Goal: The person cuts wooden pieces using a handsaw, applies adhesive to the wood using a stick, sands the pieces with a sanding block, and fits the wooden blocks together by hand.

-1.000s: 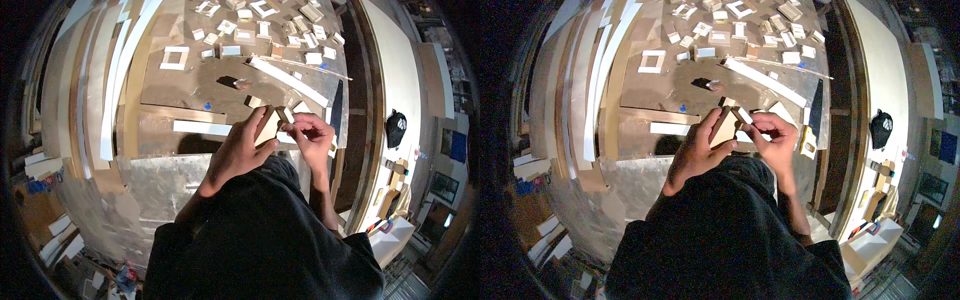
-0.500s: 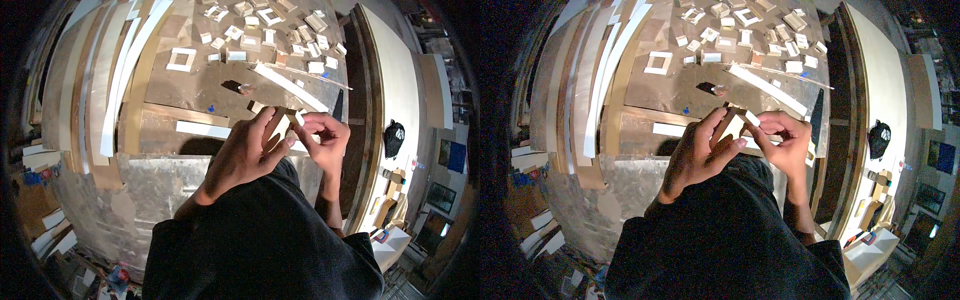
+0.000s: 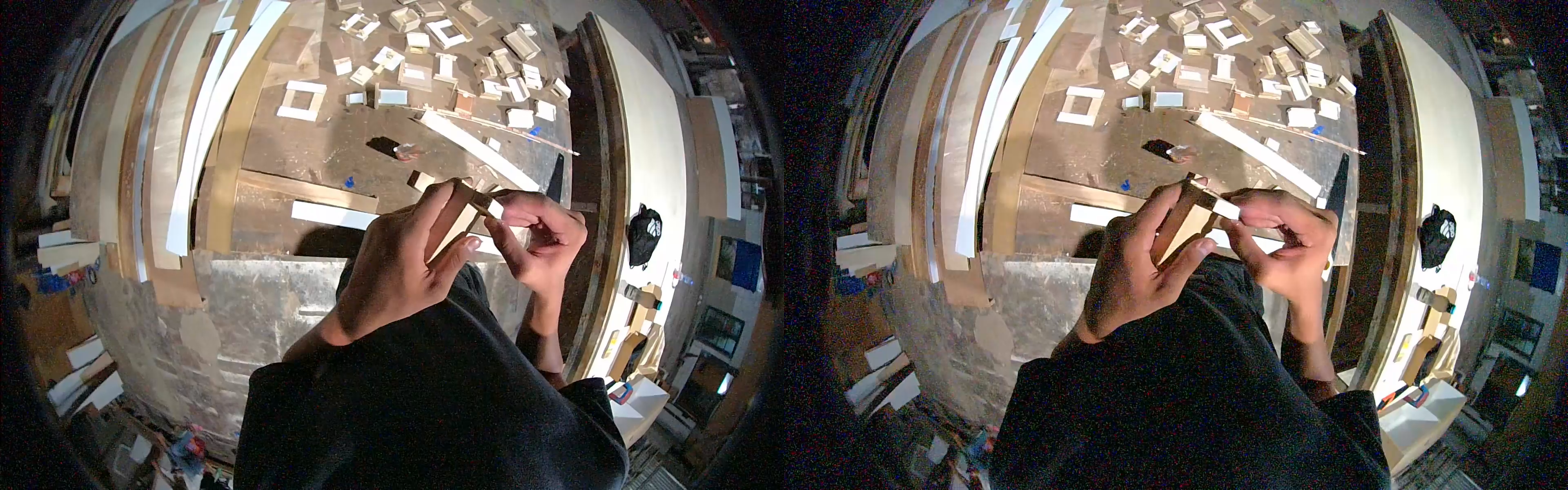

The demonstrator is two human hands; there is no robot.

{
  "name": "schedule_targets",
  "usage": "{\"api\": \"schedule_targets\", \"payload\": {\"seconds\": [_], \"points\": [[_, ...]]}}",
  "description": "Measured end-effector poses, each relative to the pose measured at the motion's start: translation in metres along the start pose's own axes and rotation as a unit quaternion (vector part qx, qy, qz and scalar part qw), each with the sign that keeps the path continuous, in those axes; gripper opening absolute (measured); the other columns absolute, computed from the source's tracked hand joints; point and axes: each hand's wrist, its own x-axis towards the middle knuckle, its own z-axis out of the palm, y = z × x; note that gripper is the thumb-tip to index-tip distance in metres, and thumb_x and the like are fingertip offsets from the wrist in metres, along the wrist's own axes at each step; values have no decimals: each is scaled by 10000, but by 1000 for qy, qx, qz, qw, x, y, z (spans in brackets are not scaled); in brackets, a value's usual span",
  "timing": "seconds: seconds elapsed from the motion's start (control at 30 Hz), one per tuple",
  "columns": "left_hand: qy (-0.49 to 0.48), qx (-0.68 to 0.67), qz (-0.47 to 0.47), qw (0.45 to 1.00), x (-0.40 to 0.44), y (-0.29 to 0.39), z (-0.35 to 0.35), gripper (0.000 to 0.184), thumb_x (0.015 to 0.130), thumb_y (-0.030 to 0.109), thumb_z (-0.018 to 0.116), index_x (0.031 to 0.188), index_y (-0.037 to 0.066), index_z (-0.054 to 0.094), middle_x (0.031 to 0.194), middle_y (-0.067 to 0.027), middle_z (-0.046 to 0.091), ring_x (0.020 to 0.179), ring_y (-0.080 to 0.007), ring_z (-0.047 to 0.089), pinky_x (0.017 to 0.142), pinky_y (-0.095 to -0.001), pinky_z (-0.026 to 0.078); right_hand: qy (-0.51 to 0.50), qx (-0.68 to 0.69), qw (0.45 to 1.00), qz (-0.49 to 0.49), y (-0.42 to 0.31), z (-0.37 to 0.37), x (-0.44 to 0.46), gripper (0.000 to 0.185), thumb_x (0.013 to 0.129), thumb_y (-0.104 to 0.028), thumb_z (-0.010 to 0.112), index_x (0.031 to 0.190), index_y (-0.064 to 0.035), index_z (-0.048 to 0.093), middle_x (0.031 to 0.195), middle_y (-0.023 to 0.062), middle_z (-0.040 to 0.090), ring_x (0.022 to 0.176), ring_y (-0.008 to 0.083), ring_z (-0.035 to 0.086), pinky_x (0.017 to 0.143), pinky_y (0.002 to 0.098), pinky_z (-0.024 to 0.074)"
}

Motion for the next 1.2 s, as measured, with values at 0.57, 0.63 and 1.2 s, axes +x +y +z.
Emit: {"api": "schedule_targets", "payload": {"seconds": [0.57, 0.63, 1.2], "points": [[-26, -300, -177, 937, -1, 12, -12, 295, 985, 199, 606, 1181, -19, 573, 888, -49, 663, 738, -66, 573, 654, -243, 466, -4, -153, 986, -58, -27, -7, 16, 188, 638, -43, 821, 777, -46, 695, 673, 64, 659, 582, 168, 642, 603, 258, 513], [-32, -303, -192, 933, -3, 11, -11, 304, 988, 189, 599, 1209, -17, 573, 901, -39, 667, 744, -57, 572, 656, -239, 468, -15, -150, 986, -67, -24, -10, 15, 202, 645, 3, 802, 821, -2, 704, 671, 52, 643, 599, 126, 615, 607, 238, 497], [-28, -245, -161, 956, 1, 6, -1, 308, 981, 223, 607, 1170, -15, 557, 933, -106, 673, 800, -121, 648, 673, -290, 519, -18, -73, 997, 0, -21, -10, 15, 159, 701, -1, 808, 838, 0, 727, 656, 50, 679, 593, 88, 638, 612, 216, 509]]}}
